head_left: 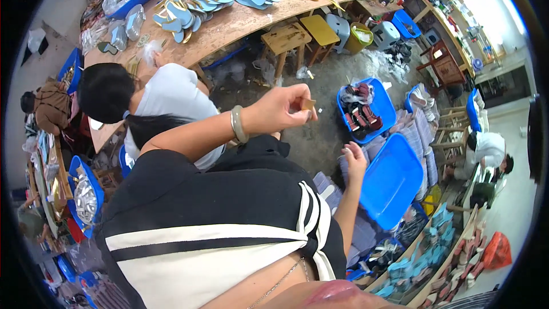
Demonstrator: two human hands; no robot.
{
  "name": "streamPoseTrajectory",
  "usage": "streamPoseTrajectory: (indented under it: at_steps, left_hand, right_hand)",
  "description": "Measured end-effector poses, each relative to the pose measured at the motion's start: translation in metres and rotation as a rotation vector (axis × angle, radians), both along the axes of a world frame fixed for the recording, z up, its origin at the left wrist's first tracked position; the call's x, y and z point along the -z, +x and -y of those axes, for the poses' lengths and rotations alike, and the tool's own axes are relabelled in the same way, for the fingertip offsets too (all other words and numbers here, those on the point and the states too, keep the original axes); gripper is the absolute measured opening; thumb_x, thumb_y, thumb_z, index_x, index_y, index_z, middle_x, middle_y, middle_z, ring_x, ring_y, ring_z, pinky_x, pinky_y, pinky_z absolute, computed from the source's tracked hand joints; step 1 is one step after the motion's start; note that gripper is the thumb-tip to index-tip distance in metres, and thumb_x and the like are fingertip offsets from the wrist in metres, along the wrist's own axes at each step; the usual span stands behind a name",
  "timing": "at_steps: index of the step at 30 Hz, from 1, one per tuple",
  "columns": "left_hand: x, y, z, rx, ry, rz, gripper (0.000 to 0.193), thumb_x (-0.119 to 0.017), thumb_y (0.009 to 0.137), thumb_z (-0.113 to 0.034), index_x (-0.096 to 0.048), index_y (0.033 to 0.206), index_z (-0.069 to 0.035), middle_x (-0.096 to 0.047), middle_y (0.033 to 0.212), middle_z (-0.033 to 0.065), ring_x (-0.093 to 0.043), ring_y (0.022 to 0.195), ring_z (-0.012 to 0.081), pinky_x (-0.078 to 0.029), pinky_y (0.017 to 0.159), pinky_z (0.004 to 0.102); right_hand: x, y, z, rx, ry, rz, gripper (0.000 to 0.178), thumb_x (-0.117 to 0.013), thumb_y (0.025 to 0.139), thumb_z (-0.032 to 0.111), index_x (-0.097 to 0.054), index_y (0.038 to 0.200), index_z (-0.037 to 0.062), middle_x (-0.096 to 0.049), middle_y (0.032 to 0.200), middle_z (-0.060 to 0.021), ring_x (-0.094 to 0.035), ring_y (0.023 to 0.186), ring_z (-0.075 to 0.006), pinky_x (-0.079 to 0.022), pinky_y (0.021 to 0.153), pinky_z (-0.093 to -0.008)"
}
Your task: Assembling shoe components by hand, specifically applying gold trim to blue insoles and preparing footwear parts at a workshop table.
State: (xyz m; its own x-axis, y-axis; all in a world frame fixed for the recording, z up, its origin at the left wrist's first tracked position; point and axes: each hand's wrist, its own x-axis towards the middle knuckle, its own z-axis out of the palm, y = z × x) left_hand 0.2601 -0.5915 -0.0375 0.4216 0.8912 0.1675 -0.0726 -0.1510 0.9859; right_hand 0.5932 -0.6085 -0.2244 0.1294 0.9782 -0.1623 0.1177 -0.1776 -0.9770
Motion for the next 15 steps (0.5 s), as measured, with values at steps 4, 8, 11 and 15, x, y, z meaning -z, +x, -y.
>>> streamPoseTrajectory:
  at_steps: [4, 8, 11, 15]
  left_hand:
    - [0.038, 0.007, -0.073, 0.133, -0.27, 0.258, 0.015, -0.05, 0.089, 0.0, -0.042, 0.101, -0.003, -0.063, 0.094, 0.0117, -0.062, 0.087, 0.0175, -0.049, 0.077, 0.0297]
    - [0.066, 0.002, -0.139, 0.181, -0.542, 0.408, 0.02, -0.052, 0.092, -0.011, -0.051, 0.109, 0.001, -0.063, 0.1, 0.0127, -0.062, 0.089, 0.0177, -0.048, 0.079, 0.0291]
    - [0.066, -0.009, -0.185, 0.15, -0.623, 0.331, 0.022, -0.049, 0.095, -0.018, -0.055, 0.105, 0.001, -0.065, 0.098, 0.0125, -0.063, 0.089, 0.0161, -0.048, 0.077, 0.0265]
    - [0.07, -0.03, -0.253, 0.083, -0.564, 0.354, 0.024, -0.046, 0.096, -0.021, -0.055, 0.103, -0.001, -0.065, 0.09, 0.0109, -0.063, 0.08, 0.0138, -0.047, 0.072, 0.0243]
  right_hand:
    - [0.007, -0.026, -0.072, -0.126, -0.033, -0.052, 0.023, -0.058, 0.086, 0.003, -0.059, 0.109, -0.0026, -0.064, 0.097, -0.0084, -0.062, 0.084, -0.0149, -0.05, 0.077, -0.0265]
    - [0.016, -0.042, -0.156, -0.185, -0.114, -0.074, 0.023, -0.057, 0.087, 0.003, -0.058, 0.108, -0.0044, -0.064, 0.097, -0.0097, -0.063, 0.082, -0.0154, -0.051, 0.075, -0.0257]
    - [0.017, -0.058, -0.231, -0.237, -0.179, -0.091, 0.023, -0.057, 0.087, 0.003, -0.058, 0.108, -0.0052, -0.064, 0.097, -0.0101, -0.062, 0.084, -0.0155, -0.051, 0.075, -0.0257]
    - [0.018, -0.093, -0.323, -0.365, -0.138, -0.032, 0.022, -0.058, 0.086, 0.005, -0.06, 0.106, -0.0044, -0.065, 0.093, -0.0086, -0.062, 0.083, -0.0142, -0.05, 0.074, -0.0244]
